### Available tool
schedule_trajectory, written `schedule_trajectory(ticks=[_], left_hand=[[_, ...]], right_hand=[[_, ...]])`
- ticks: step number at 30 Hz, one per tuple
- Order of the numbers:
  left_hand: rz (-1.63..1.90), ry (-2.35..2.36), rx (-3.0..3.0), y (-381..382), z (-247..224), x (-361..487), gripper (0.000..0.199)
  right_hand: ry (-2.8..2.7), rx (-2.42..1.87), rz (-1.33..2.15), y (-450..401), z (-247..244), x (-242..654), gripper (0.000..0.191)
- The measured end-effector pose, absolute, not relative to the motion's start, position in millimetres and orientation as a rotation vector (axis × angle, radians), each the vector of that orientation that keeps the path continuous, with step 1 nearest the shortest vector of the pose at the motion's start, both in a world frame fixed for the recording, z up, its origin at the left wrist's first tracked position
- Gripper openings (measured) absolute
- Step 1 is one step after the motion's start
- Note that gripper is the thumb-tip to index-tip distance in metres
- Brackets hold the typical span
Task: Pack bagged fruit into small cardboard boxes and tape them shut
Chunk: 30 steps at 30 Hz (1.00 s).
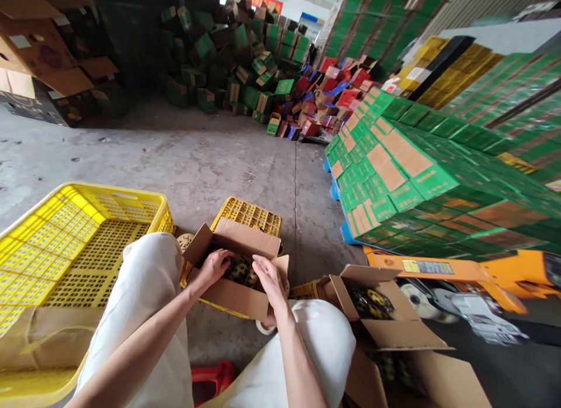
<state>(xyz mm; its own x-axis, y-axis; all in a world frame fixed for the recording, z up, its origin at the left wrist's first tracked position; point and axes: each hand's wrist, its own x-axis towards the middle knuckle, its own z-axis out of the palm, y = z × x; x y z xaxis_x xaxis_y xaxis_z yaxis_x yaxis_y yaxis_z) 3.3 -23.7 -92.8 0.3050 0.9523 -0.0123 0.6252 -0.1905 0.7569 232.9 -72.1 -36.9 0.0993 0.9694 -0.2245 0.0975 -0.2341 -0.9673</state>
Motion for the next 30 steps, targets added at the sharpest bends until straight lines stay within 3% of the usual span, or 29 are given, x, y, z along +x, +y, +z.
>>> schedule_trajectory(ticks=[5,12,21,24,27,30], left_hand=[[0.751,1.407,1.858,-23.8,-71.3,-2.0,0.019],[1.074,1.482,1.634,-33.8,-39.8,-12.3,0.053],[1.359,1.62,1.397,-37.7,-11.3,-37.4,0.061],[1.485,1.702,1.367,-36.1,-11.2,-45.5,0.055],[1.612,1.71,1.415,-33.4,-13.3,-52.3,0.036],[1.664,1.655,1.399,-31.6,-15.9,-55.8,0.039]], right_hand=[[-1.019,-1.384,1.199,-73.5,-17.9,245.0,0.049],[-0.825,-1.355,1.044,-69.4,-11.5,262.2,0.054],[-0.655,-1.3,0.894,-74.8,0.8,285.1,0.051],[-0.652,-1.292,0.87,-76.1,-0.5,291.5,0.048],[-0.666,-1.298,0.883,-77.4,-2.8,294.7,0.046],[-0.678,-1.307,0.891,-78.5,-4.7,295.3,0.044]])
